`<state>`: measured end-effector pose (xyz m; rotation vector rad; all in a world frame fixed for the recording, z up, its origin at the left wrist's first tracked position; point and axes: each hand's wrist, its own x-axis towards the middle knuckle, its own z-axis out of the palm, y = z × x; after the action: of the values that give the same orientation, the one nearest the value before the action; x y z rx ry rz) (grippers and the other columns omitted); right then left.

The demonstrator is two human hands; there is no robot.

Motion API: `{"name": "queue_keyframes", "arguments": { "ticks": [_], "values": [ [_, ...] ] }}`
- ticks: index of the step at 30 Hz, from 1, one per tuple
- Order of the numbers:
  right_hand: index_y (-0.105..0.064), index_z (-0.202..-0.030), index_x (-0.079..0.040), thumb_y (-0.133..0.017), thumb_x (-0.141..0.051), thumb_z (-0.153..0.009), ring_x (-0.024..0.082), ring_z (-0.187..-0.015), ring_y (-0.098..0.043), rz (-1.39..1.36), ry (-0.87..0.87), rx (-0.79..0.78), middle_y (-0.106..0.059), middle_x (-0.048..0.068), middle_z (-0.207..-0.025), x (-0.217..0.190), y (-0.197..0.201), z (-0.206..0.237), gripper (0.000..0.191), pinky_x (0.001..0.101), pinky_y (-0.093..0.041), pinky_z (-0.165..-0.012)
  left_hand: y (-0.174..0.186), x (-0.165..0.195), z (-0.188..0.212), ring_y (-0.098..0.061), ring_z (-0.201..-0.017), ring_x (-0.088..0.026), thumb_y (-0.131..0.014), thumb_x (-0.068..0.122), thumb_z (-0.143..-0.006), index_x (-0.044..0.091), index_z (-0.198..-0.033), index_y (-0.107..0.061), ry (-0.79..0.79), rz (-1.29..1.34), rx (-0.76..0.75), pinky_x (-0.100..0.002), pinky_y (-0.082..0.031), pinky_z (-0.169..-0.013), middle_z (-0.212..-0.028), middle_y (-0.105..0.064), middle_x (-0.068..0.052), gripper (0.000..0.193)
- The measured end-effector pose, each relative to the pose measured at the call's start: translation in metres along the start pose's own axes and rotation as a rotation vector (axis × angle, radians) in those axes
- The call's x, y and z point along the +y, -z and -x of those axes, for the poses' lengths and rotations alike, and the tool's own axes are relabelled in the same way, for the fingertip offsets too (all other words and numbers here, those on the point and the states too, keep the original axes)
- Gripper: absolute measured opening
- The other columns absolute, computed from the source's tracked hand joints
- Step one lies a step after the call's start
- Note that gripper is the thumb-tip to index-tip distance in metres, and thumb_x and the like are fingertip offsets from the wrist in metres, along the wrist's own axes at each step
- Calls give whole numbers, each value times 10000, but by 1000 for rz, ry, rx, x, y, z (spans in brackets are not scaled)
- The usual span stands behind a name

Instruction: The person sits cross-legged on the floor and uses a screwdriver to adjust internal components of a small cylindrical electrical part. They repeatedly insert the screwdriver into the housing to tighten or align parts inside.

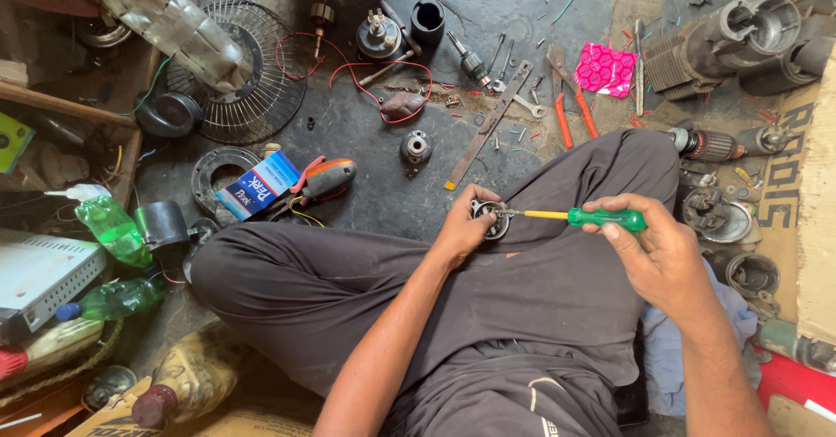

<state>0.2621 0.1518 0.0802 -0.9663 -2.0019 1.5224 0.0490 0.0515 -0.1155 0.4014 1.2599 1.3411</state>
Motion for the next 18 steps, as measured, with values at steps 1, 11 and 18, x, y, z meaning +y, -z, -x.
{"name": "queue_keyframes", "arguments": {
  "ticks": [1, 11, 18],
  "values": [
    [-528, -1272, 66, -556, 4, -1015, 224, -1104, -708, 3, -2, -2, -693, 188, -1234, 0, 0, 0, 266, 349, -566, -981, 0, 0, 0, -687, -1012, -159, -581, -106, -896, 39, -1117, -571, 0, 6, -5, -287, -552, -877, -1076, -713, -105, 264],
    [-549, -1226, 47, -587, 28, -987, 212, -1077, -727, 127, 57, -14, -710, 179, -1212, -13, -7, 3, 243, 327, -590, -937, -1, 4, 2, -685, -983, -160, -577, -110, -897, 34, -1117, -581, 13, -45, 20, -294, -556, -853, -1067, -726, -105, 263],
    [-530, -1239, 48, -576, 22, -1022, 206, -1061, -725, 114, 118, 52, -708, 177, -1207, -18, -20, 3, 224, 326, -602, -943, 0, 0, -1, -699, -1010, -168, -570, -119, -895, 43, -1116, -570, 31, -32, 9, -300, -570, -872, -1084, -734, -117, 274]
  ]
}}
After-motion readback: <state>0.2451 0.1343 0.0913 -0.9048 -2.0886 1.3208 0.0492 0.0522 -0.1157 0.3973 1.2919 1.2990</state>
